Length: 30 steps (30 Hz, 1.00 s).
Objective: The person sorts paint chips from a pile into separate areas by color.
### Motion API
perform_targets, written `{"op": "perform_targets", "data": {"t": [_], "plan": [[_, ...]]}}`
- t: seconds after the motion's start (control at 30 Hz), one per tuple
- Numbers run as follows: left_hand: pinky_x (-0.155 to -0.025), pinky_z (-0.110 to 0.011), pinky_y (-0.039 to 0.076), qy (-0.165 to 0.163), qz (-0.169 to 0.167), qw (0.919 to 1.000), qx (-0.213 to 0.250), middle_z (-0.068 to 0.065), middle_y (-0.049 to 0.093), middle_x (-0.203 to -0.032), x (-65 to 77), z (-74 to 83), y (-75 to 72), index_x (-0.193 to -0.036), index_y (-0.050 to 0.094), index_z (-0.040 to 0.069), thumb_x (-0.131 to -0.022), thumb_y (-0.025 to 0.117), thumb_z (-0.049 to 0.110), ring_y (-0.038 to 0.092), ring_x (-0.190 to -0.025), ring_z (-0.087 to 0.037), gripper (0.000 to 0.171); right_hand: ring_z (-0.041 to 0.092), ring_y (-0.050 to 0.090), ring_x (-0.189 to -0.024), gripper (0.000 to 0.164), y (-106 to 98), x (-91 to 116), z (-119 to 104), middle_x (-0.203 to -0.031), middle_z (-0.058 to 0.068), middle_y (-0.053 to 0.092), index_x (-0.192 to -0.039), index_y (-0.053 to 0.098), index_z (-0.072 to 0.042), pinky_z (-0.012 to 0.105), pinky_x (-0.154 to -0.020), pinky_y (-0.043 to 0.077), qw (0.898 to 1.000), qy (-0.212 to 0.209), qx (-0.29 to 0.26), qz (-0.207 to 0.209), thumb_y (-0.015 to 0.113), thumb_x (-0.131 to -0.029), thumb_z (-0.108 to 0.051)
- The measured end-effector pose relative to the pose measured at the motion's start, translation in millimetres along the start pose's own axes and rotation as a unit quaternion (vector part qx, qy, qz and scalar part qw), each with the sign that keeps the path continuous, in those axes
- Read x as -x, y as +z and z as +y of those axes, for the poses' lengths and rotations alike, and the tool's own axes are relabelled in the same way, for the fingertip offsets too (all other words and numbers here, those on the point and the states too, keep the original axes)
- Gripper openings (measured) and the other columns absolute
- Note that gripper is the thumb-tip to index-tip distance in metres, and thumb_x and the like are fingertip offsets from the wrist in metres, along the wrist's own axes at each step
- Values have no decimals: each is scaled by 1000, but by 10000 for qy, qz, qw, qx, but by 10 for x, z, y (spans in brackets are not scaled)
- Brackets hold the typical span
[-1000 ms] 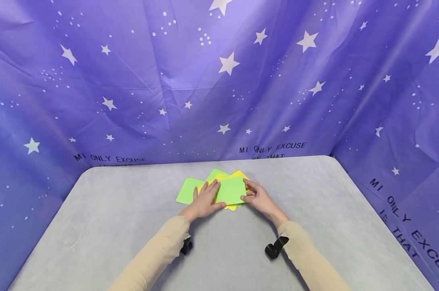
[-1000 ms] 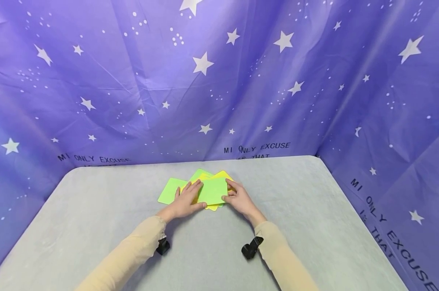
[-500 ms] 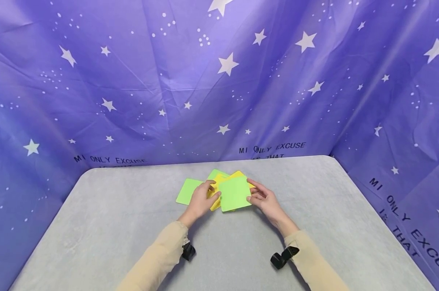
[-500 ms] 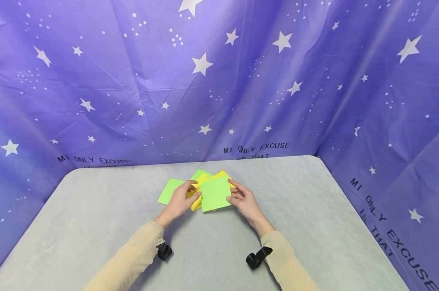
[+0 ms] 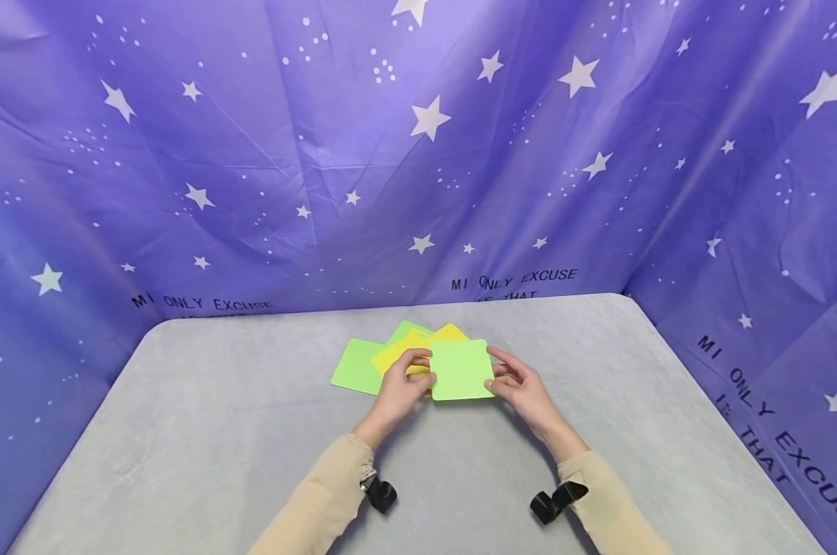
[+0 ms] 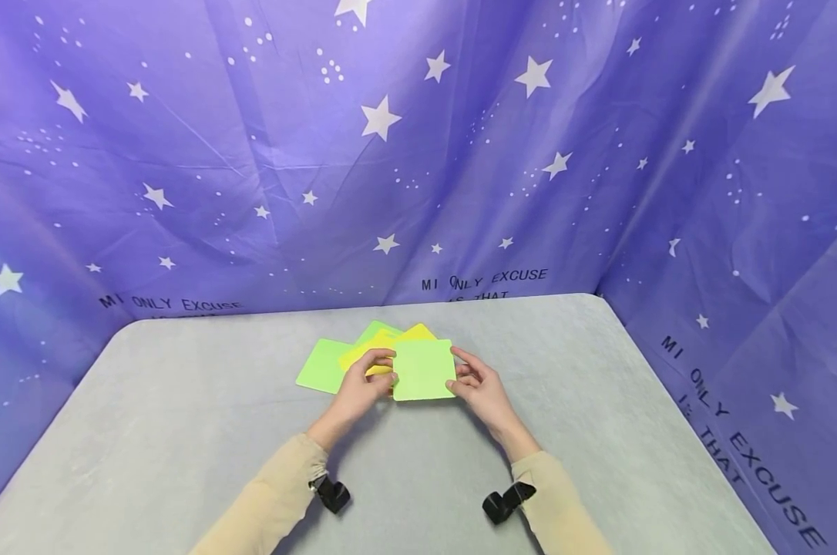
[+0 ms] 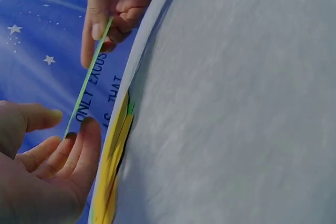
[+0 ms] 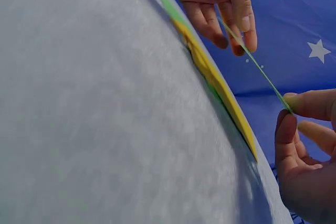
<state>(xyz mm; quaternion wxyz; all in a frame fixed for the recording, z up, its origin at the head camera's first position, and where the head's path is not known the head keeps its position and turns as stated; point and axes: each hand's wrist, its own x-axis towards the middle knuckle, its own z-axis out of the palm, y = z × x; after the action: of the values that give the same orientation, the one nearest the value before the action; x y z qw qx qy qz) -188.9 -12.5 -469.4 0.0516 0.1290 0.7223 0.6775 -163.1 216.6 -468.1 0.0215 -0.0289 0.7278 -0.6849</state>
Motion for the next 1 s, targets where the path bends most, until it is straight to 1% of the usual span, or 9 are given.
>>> {"op": "perform_targets", "data": {"t": [0.07,0.17,0.33,0.5,0.63,0.73,0.8,0.9,1.0], "plan": [[-69,-36,57,-72,14,9995,303,-25,56,-112,-2,-32,32,-123,54,-8,-86,60,-11,66,-89,-36,38,5,55,-78,63,-32,30,4,-107,17,51,-143,42,3,19,-72,47,9999,39,121,2,64,-85,8],[-70,-36,57,-233,27,9983,533,-26,57,-113,-7,-87,98,-124,55,-9,-83,59,-16,65,-87,-35,41,3,52,-74,61,-84,65,16,-106,17,52,-141,44,3,17,-69,46,9996,38,264,88,65,-84,9],[-70,-29,55,-257,21,9975,653,-26,57,-118,4,-122,247,-126,56,-9,-84,59,-14,66,-85,-26,42,1,45,-69,57,-202,126,20,-102,16,52,-139,45,8,15,-63,42,9985,-114,519,149,64,-85,9],[-69,-23,53,-216,-152,9968,757,-24,55,-127,29,-106,392,-132,53,-7,-86,61,-9,66,-85,-19,47,2,51,-67,53,-350,183,20,-99,16,54,-136,45,11,21,-60,48,9965,-246,786,120,64,-87,5],[-69,-23,52,-171,-338,9963,770,-28,54,-128,55,-1,494,-133,50,-11,-84,61,-12,67,-85,-30,50,4,55,-66,52,-480,214,33,-99,19,54,-136,45,11,25,-58,51,9937,-408,1046,56,65,-88,4],[-68,-21,51,-95,-368,9974,619,-31,54,-126,81,110,576,-131,50,-14,-83,60,-15,65,-86,-41,49,5,55,-65,52,-581,232,49,-98,19,54,-136,46,11,26,-56,50,9904,-478,1299,46,65,-88,3],[-67,-20,50,-32,-354,9979,550,-31,54,-125,92,147,641,-130,50,-14,-82,60,-15,65,-85,-43,49,5,54,-63,52,-648,249,51,-98,19,55,-136,47,10,26,-54,50,9875,-511,1489,56,65,-89,2],[-65,-21,51,-26,-343,9979,546,-28,56,-124,56,54,764,-131,51,-13,-81,61,-16,66,-83,-40,51,5,52,-62,50,-748,280,54,-99,19,55,-135,48,10,26,-53,48,9820,-563,1802,100,66,-89,1],[-65,-22,53,-84,-371,9985,400,-22,59,-123,13,-72,890,-132,52,-9,-81,64,-14,69,-80,-30,53,4,50,-61,49,-848,319,58,-98,16,56,-134,50,10,25,-51,46,9741,-643,2166,130,66,-89,0]]}}
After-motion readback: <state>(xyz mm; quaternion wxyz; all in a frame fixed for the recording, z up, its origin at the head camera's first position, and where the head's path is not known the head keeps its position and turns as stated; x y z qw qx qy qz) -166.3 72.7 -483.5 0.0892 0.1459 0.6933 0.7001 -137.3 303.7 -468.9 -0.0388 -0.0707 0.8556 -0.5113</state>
